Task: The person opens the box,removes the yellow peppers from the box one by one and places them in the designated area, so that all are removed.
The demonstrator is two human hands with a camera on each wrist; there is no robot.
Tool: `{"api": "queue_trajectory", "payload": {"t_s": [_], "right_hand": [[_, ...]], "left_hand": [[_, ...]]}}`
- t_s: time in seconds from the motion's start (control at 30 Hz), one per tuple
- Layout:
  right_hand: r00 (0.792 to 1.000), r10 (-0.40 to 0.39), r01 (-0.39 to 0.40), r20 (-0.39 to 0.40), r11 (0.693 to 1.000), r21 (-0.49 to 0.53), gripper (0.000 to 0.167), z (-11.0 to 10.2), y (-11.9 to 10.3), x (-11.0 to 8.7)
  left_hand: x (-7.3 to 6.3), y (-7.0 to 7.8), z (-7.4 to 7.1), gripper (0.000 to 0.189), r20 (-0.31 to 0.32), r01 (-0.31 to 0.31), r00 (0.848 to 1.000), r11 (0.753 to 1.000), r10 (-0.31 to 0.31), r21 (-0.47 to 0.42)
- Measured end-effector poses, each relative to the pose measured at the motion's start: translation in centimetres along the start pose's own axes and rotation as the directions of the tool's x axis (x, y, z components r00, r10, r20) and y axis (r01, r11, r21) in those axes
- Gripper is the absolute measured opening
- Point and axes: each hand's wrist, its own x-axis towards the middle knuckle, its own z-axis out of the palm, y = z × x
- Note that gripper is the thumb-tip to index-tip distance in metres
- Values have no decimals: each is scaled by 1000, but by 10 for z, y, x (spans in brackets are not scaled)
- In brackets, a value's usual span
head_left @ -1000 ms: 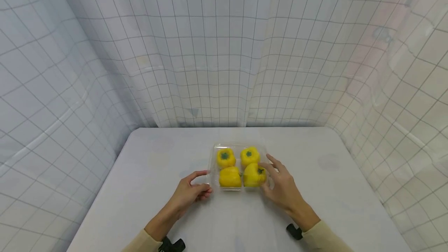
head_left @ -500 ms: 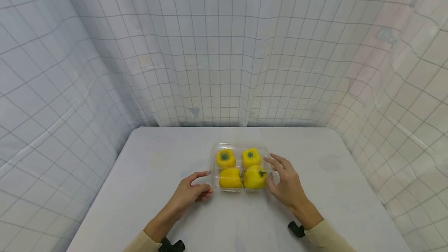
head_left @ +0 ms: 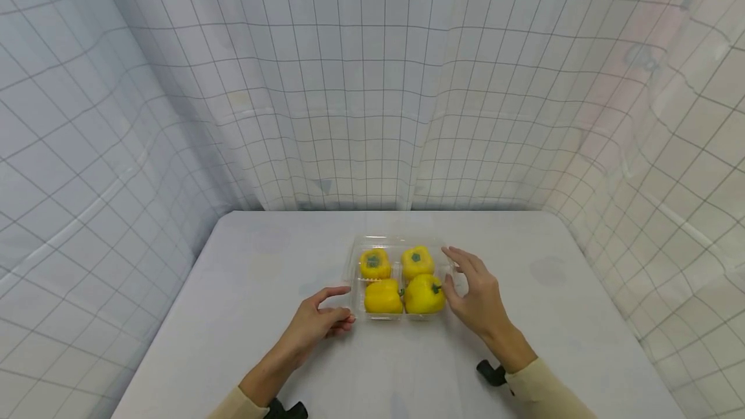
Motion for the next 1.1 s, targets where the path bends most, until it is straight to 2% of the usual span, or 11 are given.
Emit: {"api": "queue_trajectory", "payload": {"t_s": [0.53, 0.87, 1.1], "right_hand": [[1000, 2, -4, 31, 998, 69, 71, -3, 7, 13], [988, 132, -142, 77, 979, 146, 65, -3, 9, 18], [980, 157, -179, 125, 965, 194, 70, 0, 14, 21]], "left_hand": [[-1, 0, 2, 61, 3, 15, 1000, 1000, -15, 8], [-1, 0, 3, 61, -16, 16, 1000, 999, -15, 28], [-1, 0, 3, 63, -14, 9, 1000, 999, -8, 33]]}}
